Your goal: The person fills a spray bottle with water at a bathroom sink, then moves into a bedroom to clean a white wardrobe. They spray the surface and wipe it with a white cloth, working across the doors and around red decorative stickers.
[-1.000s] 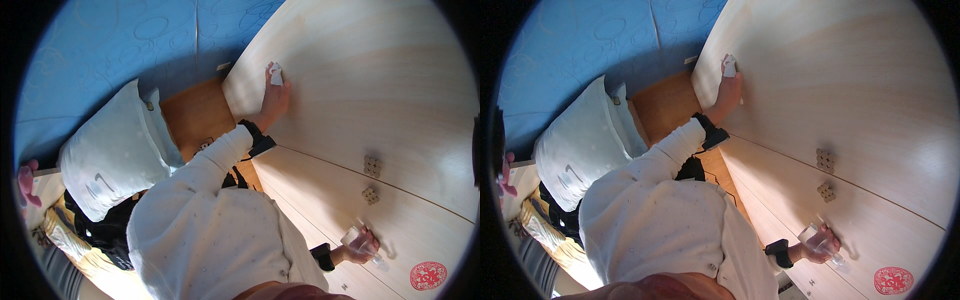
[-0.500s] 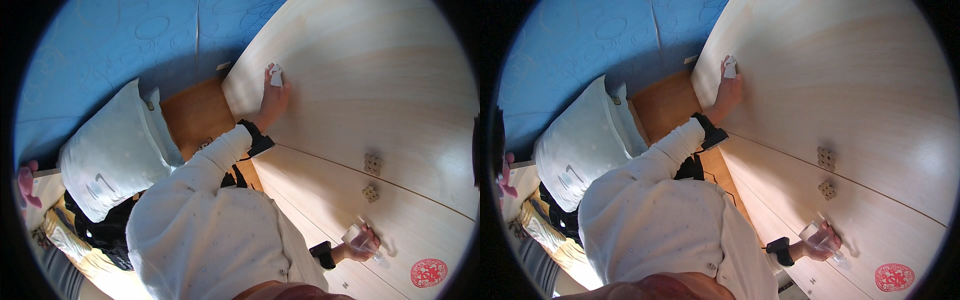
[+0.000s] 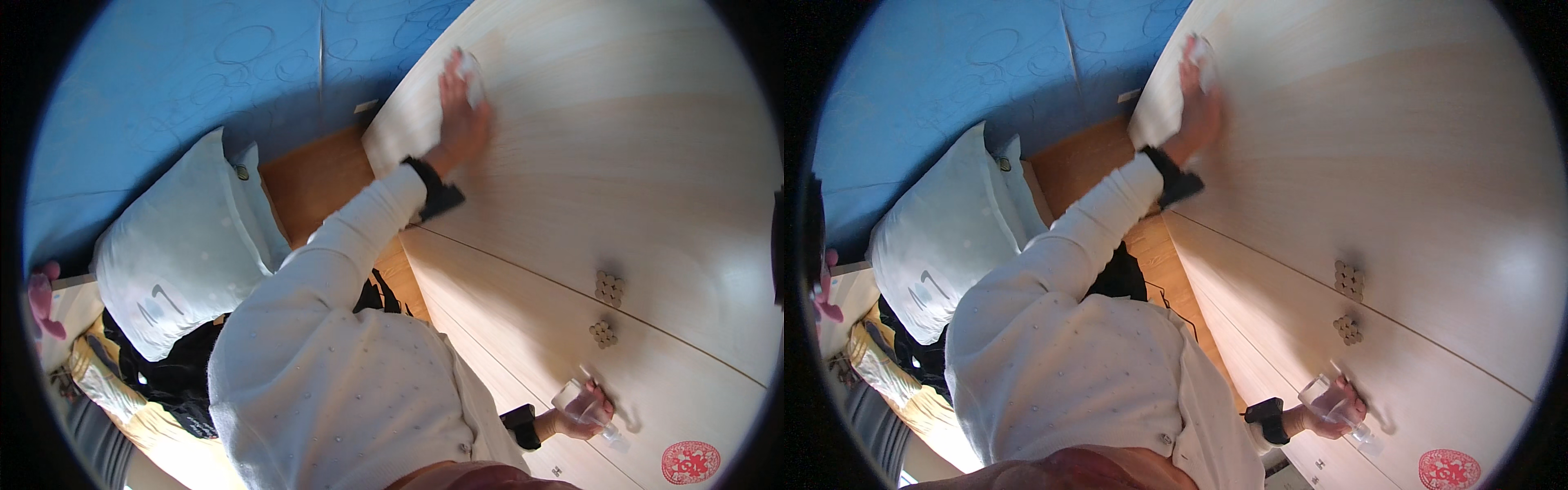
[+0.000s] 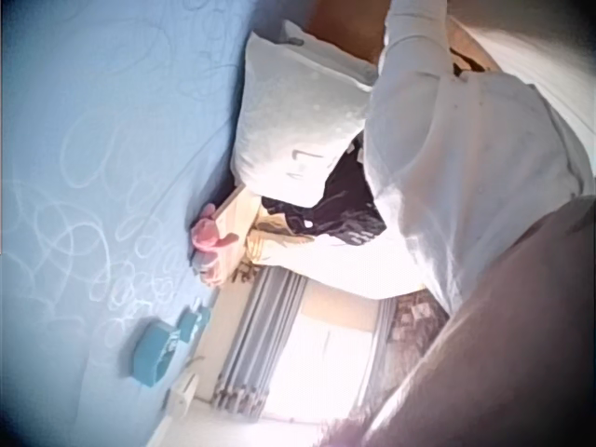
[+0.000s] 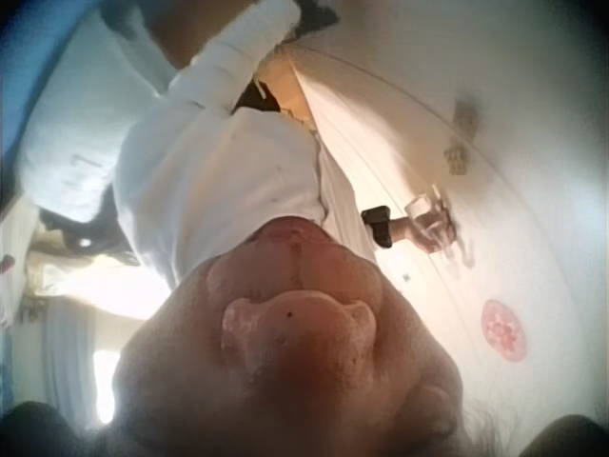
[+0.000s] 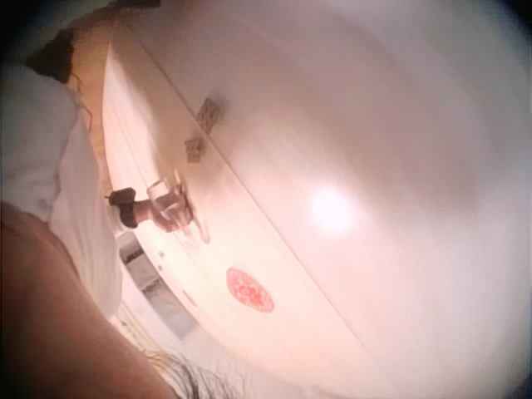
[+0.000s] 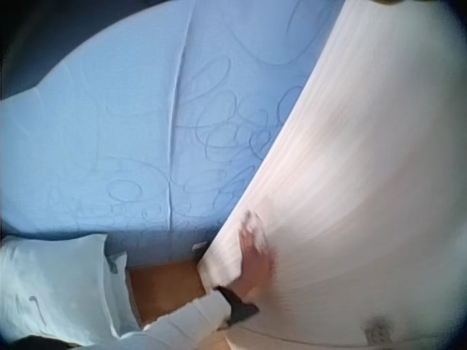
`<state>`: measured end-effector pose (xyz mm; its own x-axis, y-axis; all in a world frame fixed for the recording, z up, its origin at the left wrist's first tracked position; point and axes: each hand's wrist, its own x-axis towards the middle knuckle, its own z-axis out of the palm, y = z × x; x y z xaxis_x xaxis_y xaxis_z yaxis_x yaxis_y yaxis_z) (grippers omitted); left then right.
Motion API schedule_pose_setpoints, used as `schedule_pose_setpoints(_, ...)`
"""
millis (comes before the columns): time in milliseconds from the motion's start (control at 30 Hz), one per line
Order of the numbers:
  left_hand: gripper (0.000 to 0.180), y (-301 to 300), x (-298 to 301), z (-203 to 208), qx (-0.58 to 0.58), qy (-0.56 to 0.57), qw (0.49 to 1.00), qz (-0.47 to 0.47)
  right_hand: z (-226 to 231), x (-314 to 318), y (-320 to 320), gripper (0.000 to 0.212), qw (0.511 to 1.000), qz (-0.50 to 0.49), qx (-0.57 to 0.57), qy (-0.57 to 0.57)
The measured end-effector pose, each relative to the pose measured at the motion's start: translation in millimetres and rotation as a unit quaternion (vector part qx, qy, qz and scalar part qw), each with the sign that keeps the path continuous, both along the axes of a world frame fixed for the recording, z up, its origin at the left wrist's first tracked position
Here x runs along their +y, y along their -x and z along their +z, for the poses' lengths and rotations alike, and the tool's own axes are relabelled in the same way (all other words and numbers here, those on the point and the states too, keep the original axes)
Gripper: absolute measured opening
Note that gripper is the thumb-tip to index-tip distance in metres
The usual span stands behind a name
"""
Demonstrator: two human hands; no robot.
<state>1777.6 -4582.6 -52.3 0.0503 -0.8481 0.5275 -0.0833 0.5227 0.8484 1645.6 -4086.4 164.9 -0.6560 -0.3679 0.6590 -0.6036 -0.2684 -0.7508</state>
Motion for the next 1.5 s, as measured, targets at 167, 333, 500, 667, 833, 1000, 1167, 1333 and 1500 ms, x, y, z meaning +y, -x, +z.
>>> schedule_pose_setpoints(167,0.047,-4,-99,-86,0.309,-0.170,0.936,-0.011,8,-3,-5,0.057,0.999,0.027,0.004,-0.038)
schedule_pose_setpoints(333,0.073,-6,-83,-217,0.374,-0.432,0.821,-0.019,11,-4,-8,0.057,1.000,0.008,-0.009,-0.027)
schedule_pose_setpoints(500,0.069,32,13,-335,0.573,-0.492,0.647,-0.103,12,0,-3,0.055,0.999,0.030,0.004,-0.010)
schedule_pose_setpoints(667,0.065,79,162,-308,0.438,-0.618,0.653,-0.024,11,-4,4,0.051,0.989,0.143,0.018,-0.008)
schedule_pose_setpoints(833,0.052,101,292,-136,0.258,-0.333,0.906,0.046,4,-7,5,0.057,0.984,-0.001,0.150,-0.094)
schedule_pose_setpoints(1000,0.049,66,271,-4,0.106,-0.051,0.989,-0.088,3,-5,2,0.068,0.978,0.064,0.127,-0.151)
schedule_pose_setpoints(1167,0.045,58,121,-63,-0.085,-0.058,0.987,0.123,5,-6,4,0.065,0.975,0.112,0.125,-0.143)
schedule_pose_setpoints(1333,0.048,70,168,-227,-0.099,-0.364,0.923,0.079,7,-8,7,0.062,0.973,0.145,0.117,-0.133)
schedule_pose_setpoints(1500,0.067,118,352,-118,0.107,-0.302,0.943,0.091,9,-5,6,0.061,0.970,0.138,0.123,-0.156)
